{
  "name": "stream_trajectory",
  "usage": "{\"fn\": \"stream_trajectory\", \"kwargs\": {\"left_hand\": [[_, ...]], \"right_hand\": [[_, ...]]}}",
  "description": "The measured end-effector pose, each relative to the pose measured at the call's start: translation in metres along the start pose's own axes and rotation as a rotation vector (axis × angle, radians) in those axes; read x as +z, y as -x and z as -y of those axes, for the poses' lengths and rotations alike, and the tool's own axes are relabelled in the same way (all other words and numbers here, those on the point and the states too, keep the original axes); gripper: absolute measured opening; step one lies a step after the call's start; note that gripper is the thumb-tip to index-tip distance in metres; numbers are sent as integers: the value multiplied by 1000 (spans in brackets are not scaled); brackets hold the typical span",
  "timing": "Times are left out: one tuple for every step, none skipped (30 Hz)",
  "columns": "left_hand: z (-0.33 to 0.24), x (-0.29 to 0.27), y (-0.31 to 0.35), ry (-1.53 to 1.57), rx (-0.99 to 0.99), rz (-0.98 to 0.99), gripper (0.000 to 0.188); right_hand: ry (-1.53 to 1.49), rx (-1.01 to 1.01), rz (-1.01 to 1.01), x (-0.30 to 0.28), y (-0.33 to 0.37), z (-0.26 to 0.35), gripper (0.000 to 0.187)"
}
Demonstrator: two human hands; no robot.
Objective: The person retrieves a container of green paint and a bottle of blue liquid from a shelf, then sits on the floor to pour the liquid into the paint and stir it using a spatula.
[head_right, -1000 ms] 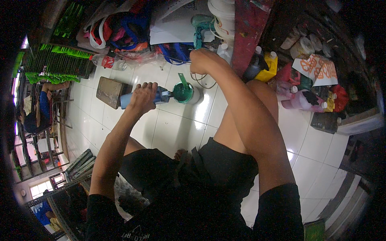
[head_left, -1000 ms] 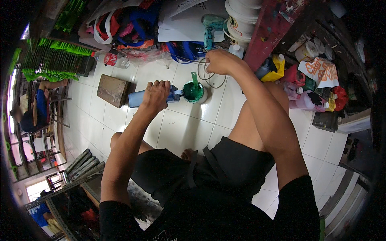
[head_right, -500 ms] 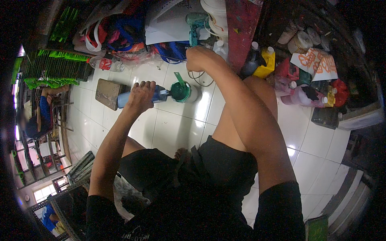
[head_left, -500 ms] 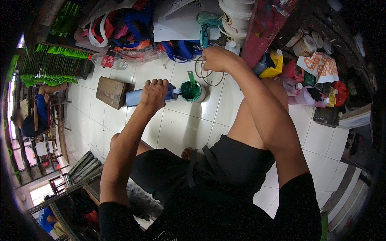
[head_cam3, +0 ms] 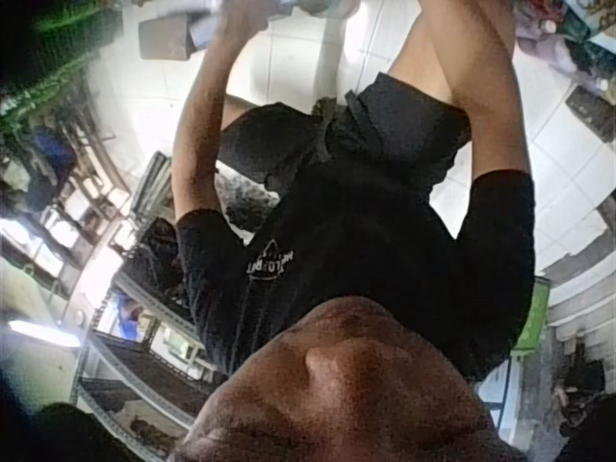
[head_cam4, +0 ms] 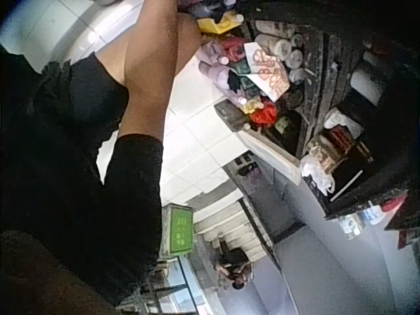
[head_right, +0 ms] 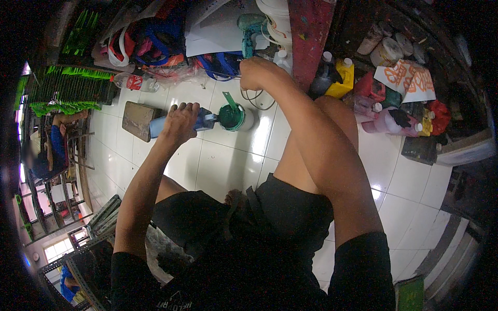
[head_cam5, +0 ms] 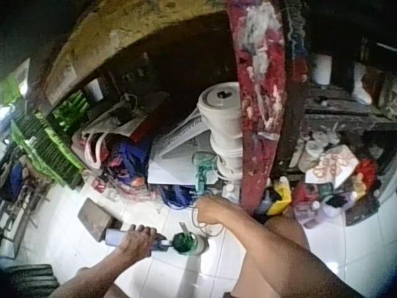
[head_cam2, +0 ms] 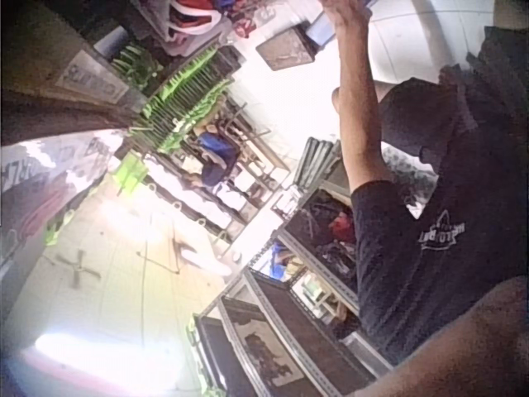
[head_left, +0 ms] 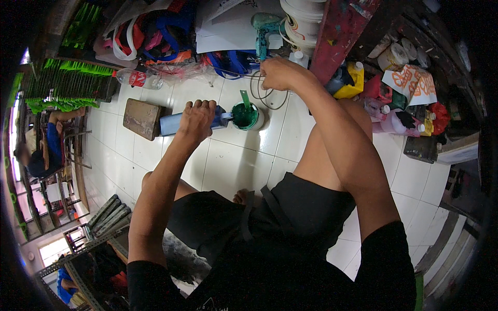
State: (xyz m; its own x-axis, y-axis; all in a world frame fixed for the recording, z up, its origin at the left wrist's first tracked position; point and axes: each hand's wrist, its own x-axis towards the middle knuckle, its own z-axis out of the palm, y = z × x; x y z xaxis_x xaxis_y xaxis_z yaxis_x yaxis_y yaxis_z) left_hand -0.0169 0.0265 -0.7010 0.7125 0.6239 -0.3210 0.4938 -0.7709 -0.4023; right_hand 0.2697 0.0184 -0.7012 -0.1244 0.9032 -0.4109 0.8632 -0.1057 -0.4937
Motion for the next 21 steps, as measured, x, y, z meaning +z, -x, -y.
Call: {"fn": "stream_trajectory", "kwargs": {"left_hand": [[0, 0, 0, 4, -1, -5, 54], [0, 0, 0, 0, -3, 0, 53], [-1, -1, 0, -4, -6, 5, 53], [-1, -1, -1, -8, -8, 10, 52], [-2, -2, -1, -7, -7, 4, 52], [-2, -3, -1, -5, -6, -3, 51], [-2, -3, -1, -3, -4, -9, 51], [-2, -3, 0, -7, -5, -6, 51], [-3, -2, -1, -11, -5, -3, 51], [-2, -1, -1, -14, -6, 0, 52], [-3, -1, -2, -17, -7, 23, 57], [-3, -1, -3, -20, -8, 46, 63], [-3, -1, -4, -22, -9, 68, 69], [-3, -4, -4, -24, -7, 53, 63], [-3, -7, -3, -25, -5, 37, 58], [-3, -10, -2, -27, -4, 22, 52], [-3, -9, -2, -31, -3, 10, 52], [-3, -8, -2, -35, -2, -1, 52], [-4, -8, -2, -39, -1, -13, 52], [-3, -5, -4, -40, -2, 3, 56], [-2, -2, -5, -40, -4, 19, 59]], "right_hand": [[-3, -3, -7, 0, 1, 0, 46], [-5, -4, -14, 0, 2, 0, 46], [-8, -6, -21, 0, 2, -1, 46], [-9, -9, -18, 0, 2, -1, 46], [-11, -12, -16, 0, 2, -1, 46], [-13, -15, -13, 1, 1, -2, 46], [-17, -12, -12, 1, 1, -3, 45], [-21, -11, -12, 1, 1, -2, 45], [-25, -10, -11, 1, 1, -1, 45], [-22, -12, -17, 2, 1, -1, 45], [-20, -12, -25, 2, 1, -2, 45], [-17, -13, -33, 3, 1, -2, 45], [-5, -20, -32, 4, 0, -3, 45], [5, -30, -31, 4, -2, -3, 45], [15, -39, -30, 3, -3, -3, 45], [13, -36, -22, 2, -4, -4, 46], [12, -33, -12, 3, -5, -4, 46], [11, -29, -2, 3, -6, -4, 47], [10, -33, -18, 4, -6, -4, 47], [9, -36, -35, 5, -5, -4, 47], [8, -40, -52, 5, -4, -3, 47]]}}
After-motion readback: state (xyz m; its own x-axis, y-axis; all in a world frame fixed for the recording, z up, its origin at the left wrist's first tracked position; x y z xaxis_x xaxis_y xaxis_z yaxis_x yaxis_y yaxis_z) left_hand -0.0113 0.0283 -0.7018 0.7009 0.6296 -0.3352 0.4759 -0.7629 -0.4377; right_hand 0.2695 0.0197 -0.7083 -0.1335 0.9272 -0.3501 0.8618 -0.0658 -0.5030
